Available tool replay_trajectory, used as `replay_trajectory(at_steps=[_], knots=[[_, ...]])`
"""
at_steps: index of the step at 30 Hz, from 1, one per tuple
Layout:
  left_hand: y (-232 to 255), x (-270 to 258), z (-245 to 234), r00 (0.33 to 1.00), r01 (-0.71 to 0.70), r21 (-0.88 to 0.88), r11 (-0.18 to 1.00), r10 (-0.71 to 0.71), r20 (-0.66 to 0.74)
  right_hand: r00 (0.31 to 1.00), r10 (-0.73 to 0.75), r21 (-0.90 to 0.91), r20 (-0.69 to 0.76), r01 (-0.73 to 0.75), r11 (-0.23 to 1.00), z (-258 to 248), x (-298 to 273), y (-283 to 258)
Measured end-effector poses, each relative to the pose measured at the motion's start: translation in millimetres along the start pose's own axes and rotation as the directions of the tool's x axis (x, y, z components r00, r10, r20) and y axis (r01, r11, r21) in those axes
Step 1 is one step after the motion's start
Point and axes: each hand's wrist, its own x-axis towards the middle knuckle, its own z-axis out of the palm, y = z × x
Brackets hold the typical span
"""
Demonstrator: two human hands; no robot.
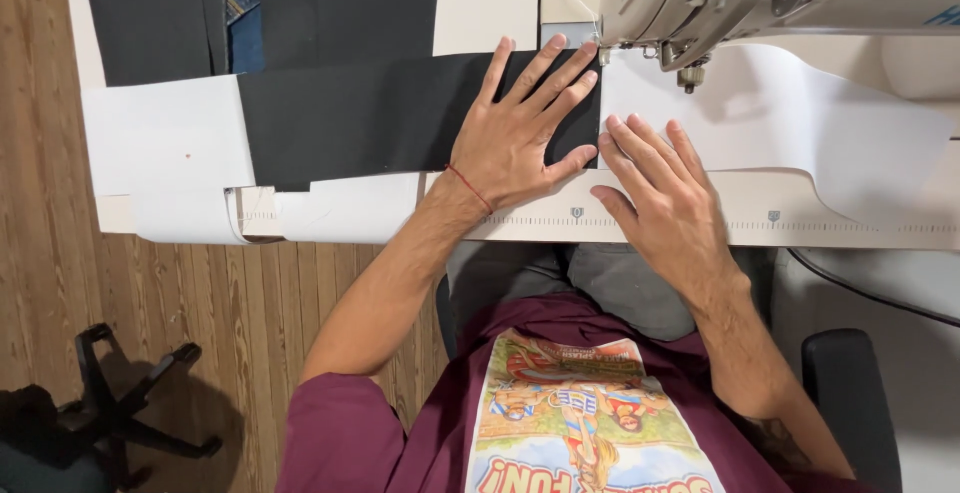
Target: Aligning and folding leather strips to prepare them for sewing on an industrial machine
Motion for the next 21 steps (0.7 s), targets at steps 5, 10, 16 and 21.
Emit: replay_trajectory(at_steps=[5,10,16,21], knots=[[1,0,0,1.000,0.005,-0.012,1.000,-0.006,-0.003,1.000,0.000,-0.028,0.007,0.000,1.000,-1,1,0],[0,1,0,1.000,0.008,0.003,1.000,-0.008,-0.005,1.000,-0.013,-0.103,-0.003,0.013,0.995,0,1,0],[-6,9,2,0.999,0.013,0.021,1.000,-0.014,0.031,0.999,-0.045,-0.206,-0.007,0.043,0.978,0,1,5],[-13,16,2,1.000,0.021,0.007,1.000,-0.021,-0.011,0.999,-0.031,-0.230,0.025,0.036,0.973,0,7,8]])
